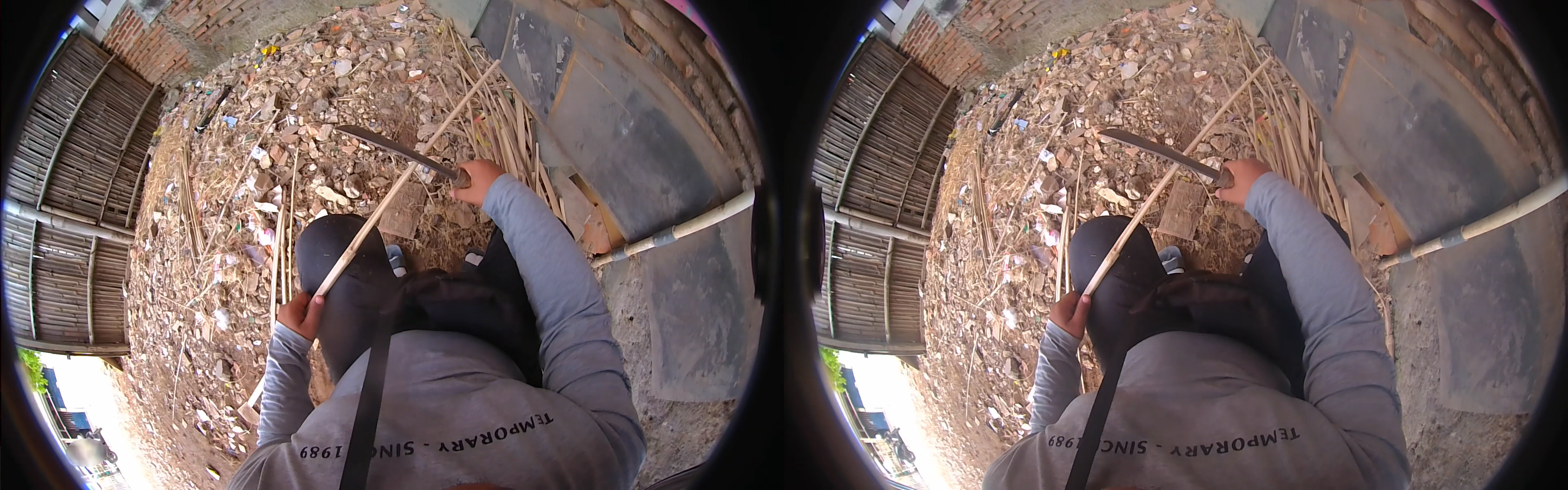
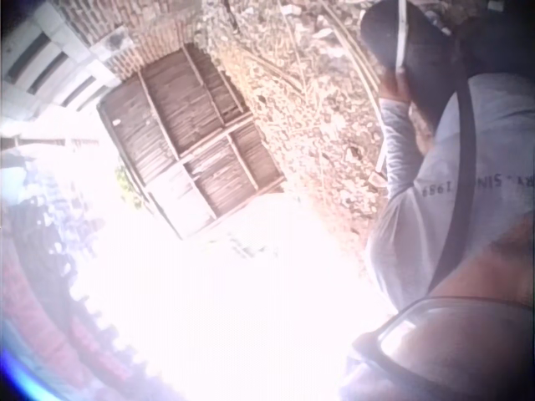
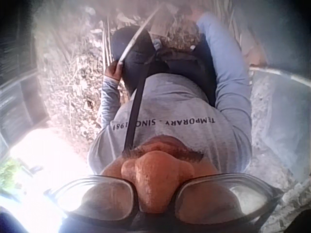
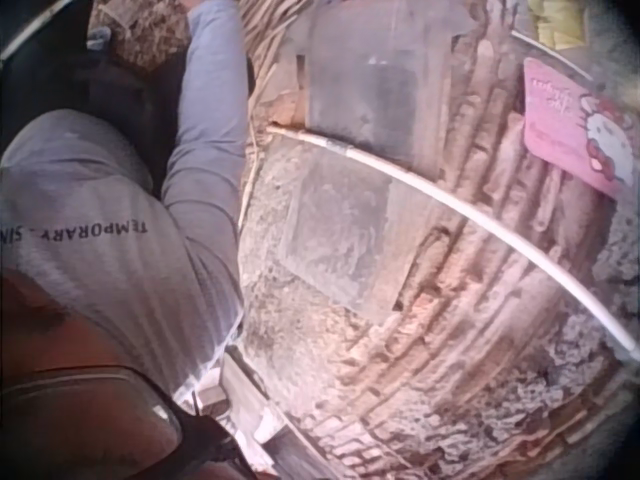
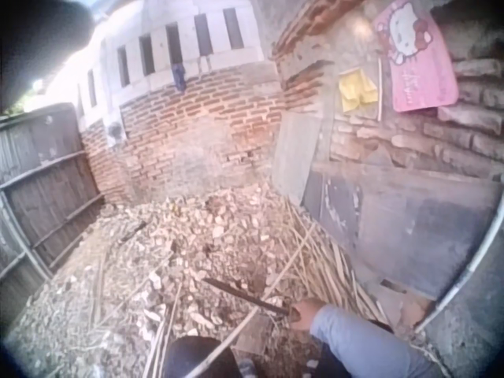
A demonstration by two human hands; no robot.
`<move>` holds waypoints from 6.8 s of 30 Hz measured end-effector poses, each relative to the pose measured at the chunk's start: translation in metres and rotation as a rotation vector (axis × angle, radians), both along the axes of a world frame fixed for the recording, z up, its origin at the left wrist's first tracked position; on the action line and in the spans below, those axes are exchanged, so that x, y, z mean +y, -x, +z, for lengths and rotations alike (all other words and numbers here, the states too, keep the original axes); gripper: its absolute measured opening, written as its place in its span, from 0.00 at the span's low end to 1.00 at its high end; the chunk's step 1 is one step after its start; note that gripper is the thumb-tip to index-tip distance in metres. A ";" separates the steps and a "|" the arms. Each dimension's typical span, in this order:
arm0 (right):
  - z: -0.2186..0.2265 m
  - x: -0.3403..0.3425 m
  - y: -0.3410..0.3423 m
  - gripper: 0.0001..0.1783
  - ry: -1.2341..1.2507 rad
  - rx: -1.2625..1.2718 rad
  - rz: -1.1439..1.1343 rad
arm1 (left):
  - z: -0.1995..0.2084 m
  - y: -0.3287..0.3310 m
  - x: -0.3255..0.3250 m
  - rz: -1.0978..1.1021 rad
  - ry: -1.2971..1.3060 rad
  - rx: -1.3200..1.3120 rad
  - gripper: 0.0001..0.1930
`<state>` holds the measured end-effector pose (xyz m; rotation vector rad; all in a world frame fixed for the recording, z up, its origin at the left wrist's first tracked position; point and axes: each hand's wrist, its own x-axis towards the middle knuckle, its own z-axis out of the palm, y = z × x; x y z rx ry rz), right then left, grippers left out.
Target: The person shaves a thin strip of bamboo by hand using a large blade.
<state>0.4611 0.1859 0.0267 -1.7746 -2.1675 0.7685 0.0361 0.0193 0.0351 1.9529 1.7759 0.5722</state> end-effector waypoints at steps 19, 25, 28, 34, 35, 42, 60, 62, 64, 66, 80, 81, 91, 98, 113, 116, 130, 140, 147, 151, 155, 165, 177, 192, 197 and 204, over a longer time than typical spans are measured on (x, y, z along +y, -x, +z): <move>-0.007 -0.003 0.000 0.20 -0.135 0.110 0.017 | -0.001 0.000 -0.001 0.023 0.038 -0.091 0.21; -0.011 -0.001 -0.003 0.20 -0.152 0.091 0.007 | 0.003 -0.004 0.001 0.034 0.067 -0.132 0.21; -0.012 0.000 -0.003 0.20 -0.143 0.100 0.017 | 0.002 -0.004 0.000 0.048 0.069 -0.142 0.21; -0.011 -0.001 -0.003 0.20 -0.128 0.084 -0.002 | 0.005 -0.005 0.000 0.045 0.077 -0.144 0.20; -0.006 -0.001 -0.002 0.20 -0.130 0.082 0.001 | 0.004 -0.005 0.001 0.047 0.074 -0.146 0.20; 0.023 -0.006 0.001 0.21 0.003 -0.100 -0.013 | -0.002 0.002 0.000 0.048 0.050 -0.066 0.21; 0.014 0.010 -0.006 0.18 0.050 -0.130 -0.161 | 0.006 -0.005 -0.001 0.055 0.021 0.107 0.23; 0.010 0.006 0.001 0.18 -0.020 -0.116 -0.144 | 0.007 -0.005 -0.002 0.074 0.056 0.099 0.23; 0.015 -0.007 0.015 0.18 -0.046 -0.054 -0.066 | 0.005 -0.005 -0.003 0.066 0.032 0.103 0.23; 0.027 -0.018 0.036 0.17 -0.009 -0.133 0.004 | 0.002 -0.002 -0.003 0.044 0.007 0.114 0.23; 0.018 -0.013 0.008 0.17 -0.022 -0.121 -0.014 | 0.008 -0.006 -0.023 -0.035 -0.130 0.202 0.17; 0.021 -0.018 0.012 0.17 -0.007 -0.159 0.079 | 0.008 -0.004 -0.027 -0.028 -0.108 0.230 0.17; 0.000 -0.005 0.011 0.16 -0.108 -0.124 0.000 | 0.010 -0.009 -0.024 -0.017 -0.055 0.221 0.18; 0.007 -0.002 0.016 0.17 0.048 -0.111 0.050 | 0.010 -0.008 -0.020 -0.011 0.025 0.149 0.21; 0.013 0.001 0.019 0.16 0.135 -0.168 0.026 | 0.016 -0.007 -0.019 -0.023 0.029 0.128 0.21; -0.005 0.014 -0.001 0.17 0.105 -0.119 -0.101 | 0.018 -0.007 -0.020 -0.019 0.018 0.153 0.21; -0.011 0.014 -0.023 0.19 0.087 -0.164 -0.109 | 0.023 -0.007 -0.015 -0.063 0.065 0.159 0.22; 0.011 0.000 0.015 0.18 0.137 -0.189 0.052 | 0.009 -0.001 -0.017 -0.079 0.011 0.115 0.23; 0.007 0.004 0.004 0.19 0.045 -0.134 -0.144 | 0.014 -0.004 -0.017 -0.038 0.010 0.148 0.21; 0.010 -0.008 0.023 0.17 0.068 -0.159 0.012 | 0.009 0.001 -0.017 -0.052 0.026 0.168 0.21; 0.014 0.004 0.014 0.16 0.137 -0.174 0.012 | 0.016 -0.006 -0.014 -0.038 0.048 0.150 0.21; 0.001 -0.004 0.017 0.20 0.028 -0.155 0.057 | 0.007 0.001 -0.015 -0.049 0.016 0.187 0.23; -0.010 0.016 -0.010 0.21 0.086 -0.093 -0.160 | 0.011 -0.003 -0.016 -0.026 -0.009 0.195 0.23; -0.002 0.009 -0.001 0.20 0.086 -0.051 -0.108 | 0.010 -0.005 -0.015 -0.019 -0.014 0.143 0.22; -0.011 0.006 -0.006 0.20 0.011 0.006 -0.116 | 0.007 0.000 -0.015 -0.058 -0.042 0.151 0.22; -0.008 -0.002 0.006 0.21 -0.053 -0.057 0.036 | 0.006 -0.001 -0.015 -0.035 -0.016 0.099 0.22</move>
